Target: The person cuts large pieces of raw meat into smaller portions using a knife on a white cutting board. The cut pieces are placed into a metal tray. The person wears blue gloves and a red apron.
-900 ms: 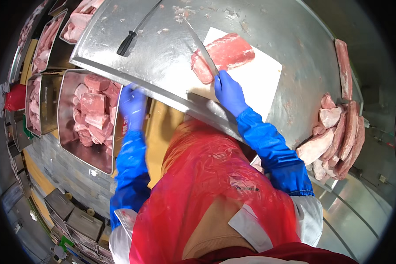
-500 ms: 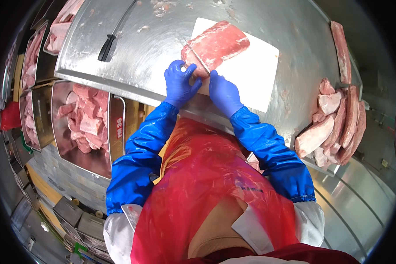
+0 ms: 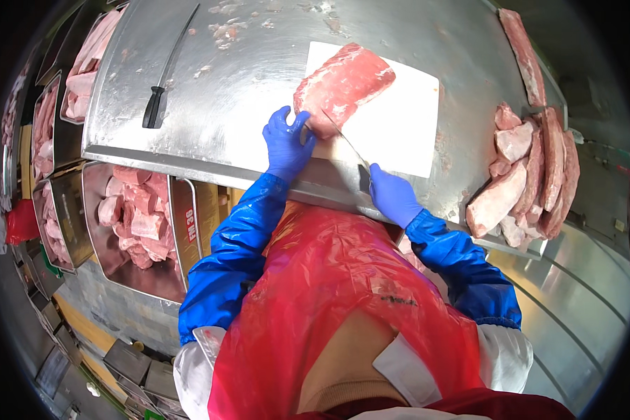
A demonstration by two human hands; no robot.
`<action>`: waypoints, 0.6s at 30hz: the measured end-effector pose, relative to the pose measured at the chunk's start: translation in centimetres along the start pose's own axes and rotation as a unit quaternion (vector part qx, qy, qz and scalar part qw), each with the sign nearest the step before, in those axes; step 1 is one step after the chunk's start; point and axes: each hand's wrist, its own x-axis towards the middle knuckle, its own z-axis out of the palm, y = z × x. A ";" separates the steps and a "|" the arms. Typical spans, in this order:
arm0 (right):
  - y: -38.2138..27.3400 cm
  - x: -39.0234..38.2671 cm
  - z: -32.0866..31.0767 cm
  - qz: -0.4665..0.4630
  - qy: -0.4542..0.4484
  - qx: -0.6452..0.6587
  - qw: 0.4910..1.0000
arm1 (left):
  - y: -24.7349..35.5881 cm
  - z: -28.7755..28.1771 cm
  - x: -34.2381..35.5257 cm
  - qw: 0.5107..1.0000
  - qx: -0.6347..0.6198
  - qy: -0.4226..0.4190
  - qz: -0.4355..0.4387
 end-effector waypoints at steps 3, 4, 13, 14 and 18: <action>-0.2 -0.8 -2.0 0.002 0.024 0.017 1.000 | -0.1 0.0 0.7 0.988 -0.106 -0.032 -0.107; -0.5 -1.2 -2.9 0.008 0.030 0.027 0.999 | -0.5 -0.1 0.7 0.969 -0.179 -0.035 -0.169; 0.1 2.4 -4.8 0.018 0.161 0.108 0.981 | 4.3 1.4 5.8 0.930 -0.152 -0.094 -0.321; -0.6 2.9 -4.3 0.009 0.153 0.108 0.982 | 1.8 2.5 5.2 0.927 -0.177 -0.048 -0.326; -1.8 6.2 -1.7 -0.017 0.163 0.194 0.967 | 0.6 0.6 4.4 0.773 -0.458 -0.071 -0.433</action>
